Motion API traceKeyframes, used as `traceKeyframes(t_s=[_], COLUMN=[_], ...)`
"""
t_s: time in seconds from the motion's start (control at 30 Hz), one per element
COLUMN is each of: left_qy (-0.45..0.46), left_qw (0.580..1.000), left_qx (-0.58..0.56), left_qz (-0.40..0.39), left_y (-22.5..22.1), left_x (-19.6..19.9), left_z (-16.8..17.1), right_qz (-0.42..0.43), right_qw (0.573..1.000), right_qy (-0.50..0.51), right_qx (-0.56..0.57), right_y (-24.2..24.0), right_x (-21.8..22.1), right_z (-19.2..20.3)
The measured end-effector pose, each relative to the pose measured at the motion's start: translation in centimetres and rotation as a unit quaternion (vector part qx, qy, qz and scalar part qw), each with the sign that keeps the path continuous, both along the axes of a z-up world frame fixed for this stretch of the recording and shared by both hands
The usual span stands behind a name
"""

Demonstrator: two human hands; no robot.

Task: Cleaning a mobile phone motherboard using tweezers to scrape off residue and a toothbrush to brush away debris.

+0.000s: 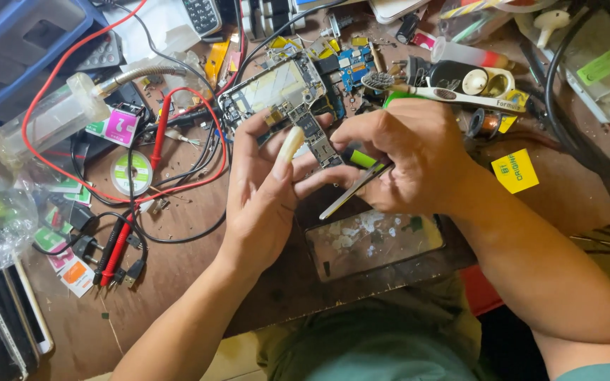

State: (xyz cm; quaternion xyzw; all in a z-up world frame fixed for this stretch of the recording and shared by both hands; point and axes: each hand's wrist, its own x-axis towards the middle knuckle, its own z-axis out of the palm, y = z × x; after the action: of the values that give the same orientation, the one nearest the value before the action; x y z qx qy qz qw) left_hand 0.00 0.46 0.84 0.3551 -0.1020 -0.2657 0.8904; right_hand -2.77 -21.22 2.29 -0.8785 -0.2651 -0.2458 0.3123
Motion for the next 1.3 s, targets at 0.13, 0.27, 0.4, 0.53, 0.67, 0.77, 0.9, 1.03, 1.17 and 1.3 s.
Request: traceKeyframes(t_s=[0.13, 0.27, 0.4, 0.53, 0.67, 0.77, 0.9, 1.03, 1.17, 1.3], left_qy=[0.016, 0.035, 0.058, 0.081, 0.092, 0.086, 0.073, 0.068, 0.090, 0.094], left_qw=[1.000, 0.998, 0.994, 0.987, 0.987, 0.990, 0.996, 0.997, 0.995, 0.995], left_qx=[-0.006, -0.033, -0.087, -0.140, -0.131, -0.109, -0.050, -0.025, -0.005, 0.011], left_qz=[-0.017, -0.031, -0.024, -0.027, -0.028, -0.021, 0.016, 0.023, 0.031, 0.034], left_y=[0.6, 0.5, 0.9, 0.9, 0.9, 0.8, 0.5, 0.4, 0.3, 0.3], left_x=[0.1, 0.4, 0.9, 0.8, 0.7, 0.9, 1.1, 1.2, 1.1, 1.1], left_z=[-0.7, -0.2, -0.8, -1.2, -1.3, -0.3, 0.0, -0.2, 0.0, 0.0], right_qz=[0.008, 0.020, 0.028, 0.035, 0.032, 0.040, 0.032, -0.007, -0.011, -0.034], right_qw=[1.000, 0.999, 0.999, 0.998, 0.999, 0.999, 0.999, 1.000, 1.000, 0.999], right_qy=[0.014, 0.025, 0.029, 0.049, 0.029, 0.013, 0.005, 0.002, -0.023, -0.030], right_qx=[0.010, 0.002, -0.007, -0.005, -0.009, -0.011, -0.005, -0.006, -0.009, -0.017], right_y=[0.0, -0.2, 0.0, 0.3, 0.5, 0.7, 0.8, 0.2, 0.1, 0.3], right_x=[0.0, 0.2, 0.4, 0.5, 0.7, 0.9, 0.7, 0.4, 0.4, -0.1], right_z=[0.2, 0.3, 0.2, 0.0, -0.3, -0.1, 0.5, 0.0, -0.1, -0.4])
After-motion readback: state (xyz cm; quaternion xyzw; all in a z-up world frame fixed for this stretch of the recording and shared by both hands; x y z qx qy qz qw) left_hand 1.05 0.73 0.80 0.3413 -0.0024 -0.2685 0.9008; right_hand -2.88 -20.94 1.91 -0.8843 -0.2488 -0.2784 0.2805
